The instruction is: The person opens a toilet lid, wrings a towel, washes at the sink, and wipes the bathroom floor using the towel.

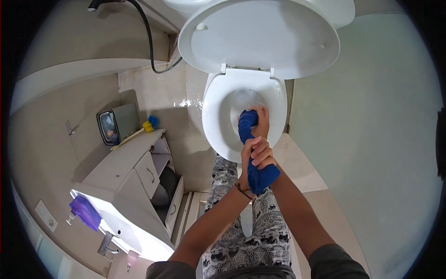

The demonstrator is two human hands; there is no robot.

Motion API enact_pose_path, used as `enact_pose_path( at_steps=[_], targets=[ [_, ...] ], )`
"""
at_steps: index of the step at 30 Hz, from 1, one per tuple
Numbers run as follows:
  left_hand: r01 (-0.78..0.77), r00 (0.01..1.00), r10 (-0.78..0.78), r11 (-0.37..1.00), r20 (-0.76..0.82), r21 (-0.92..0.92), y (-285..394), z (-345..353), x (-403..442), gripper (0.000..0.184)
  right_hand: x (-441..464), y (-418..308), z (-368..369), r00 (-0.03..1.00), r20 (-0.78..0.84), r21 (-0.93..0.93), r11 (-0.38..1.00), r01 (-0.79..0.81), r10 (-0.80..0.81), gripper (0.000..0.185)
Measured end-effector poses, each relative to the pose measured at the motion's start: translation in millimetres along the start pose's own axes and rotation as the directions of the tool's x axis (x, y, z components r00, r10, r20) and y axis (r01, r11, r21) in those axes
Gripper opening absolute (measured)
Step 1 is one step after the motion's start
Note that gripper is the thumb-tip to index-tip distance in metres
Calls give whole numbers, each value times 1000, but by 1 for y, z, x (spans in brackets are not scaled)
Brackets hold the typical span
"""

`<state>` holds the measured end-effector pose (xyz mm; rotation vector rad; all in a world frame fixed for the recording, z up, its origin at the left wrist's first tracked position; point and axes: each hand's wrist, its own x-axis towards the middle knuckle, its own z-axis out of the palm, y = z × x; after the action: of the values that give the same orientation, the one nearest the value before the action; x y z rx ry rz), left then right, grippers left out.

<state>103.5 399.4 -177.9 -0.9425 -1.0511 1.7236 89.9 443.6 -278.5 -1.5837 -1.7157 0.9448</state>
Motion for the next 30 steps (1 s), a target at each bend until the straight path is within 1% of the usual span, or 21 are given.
enact_pose_path(
  at_steps=[1, 3, 4, 5, 6, 7, 8, 10, 12, 14, 15, 16, 17, 18, 20, 24, 26, 27, 28, 29, 30],
  targets=[
    [59, 997, -61, 997, 48, 44, 12, -7, -3, 27, -9, 10, 6, 1000, -4, 3, 1000, 2, -2, 29],
    [115, 993, -109, 978, -46, 173, 17, -4, -9, 28, -26, 16, 14, 949, 149, 143, 943, -299, 279, 25],
    [75, 995, -59, 979, -85, 189, 16, -4, -18, 29, -32, 21, 19, 937, 171, 77, 944, -321, 305, 17],
    [132, 961, -59, 956, -270, 260, 12, 8, -23, 29, -31, 16, 18, 936, 171, 77, 943, -324, 308, 17],
    [202, 893, -41, 926, -447, 318, 12, 24, -28, 31, -31, 12, 17, 926, 183, 202, 909, -366, 332, 12],
    [311, 786, 18, 852, -618, 420, 7, 40, -25, 35, -28, 3, 14, 914, 200, 325, 857, -401, 352, 9],
    [311, 787, 20, 851, -616, 424, 1, 47, -23, 35, -18, -14, 1, 808, 313, 313, 749, -584, 500, 7],
    [354, 712, 107, 799, -694, 486, -11, 53, -25, 32, -21, -22, -1, 827, 300, 367, 742, -561, 476, 5],
    [389, 712, 79, 782, -697, 486, -13, 50, -25, 32, -20, -26, -5, 848, 283, 419, 737, -530, 448, 4],
    [425, 713, 54, 759, -699, 493, -14, 50, -24, 31, -16, -35, -9, 874, 265, 642, 602, -475, 408, 9],
    [458, 660, 95, 735, -745, 500, -14, 51, -25, 31, -15, -38, -12, 875, 266, 643, 603, -473, 404, 9],
    [492, 603, 137, 711, -786, 502, -15, 53, -25, 30, -14, -41, -17, 836, 313, 646, 544, -535, 450, 12],
    [494, 604, 136, 709, -786, 503, -16, 55, -24, 30, -14, -43, -21, 793, 360, 646, 482, -592, 492, 15],
    [523, 580, 159, 679, -799, 515, -18, 56, -24, 30, -14, -44, -21, 793, 359, 647, 482, -591, 492, 15],
    [554, 554, 183, 647, -812, 524, -21, 59, -24, 29, -18, -38, -20, 750, 387, 425, 618, -662, 537, 22],
    [616, 543, 187, 574, -818, 540, -24, 67, -31, 27, -26, -27, -22, 715, 486, 415, 587, -695, 502, 24],
    [656, 544, 150, 537, -826, 530, -16, 74, -33, 26, -25, -16, -15, 760, 526, 392, 685, -615, 382, 14],
    [685, 515, 170, 508, -840, 522, -8, 80, -32, 26, -20, 1, -10, 722, 562, 324, 696, -641, 404, 8],
    [711, 487, 191, 480, -852, 514, 2, 87, -32, 27, -15, 18, -8, 723, 559, 326, 695, -641, 405, 8],
    [740, 492, 216, 406, -843, 536, 20, 94, -35, 25, -10, 33, -9, 865, 444, 272, 884, -379, 234, 7],
    [639, 569, 134, 548, -811, 539, 53, 92, -49, 31, -5, 39, -10, 940, 342, 175, 981, -79, 15, 8]
  ],
)
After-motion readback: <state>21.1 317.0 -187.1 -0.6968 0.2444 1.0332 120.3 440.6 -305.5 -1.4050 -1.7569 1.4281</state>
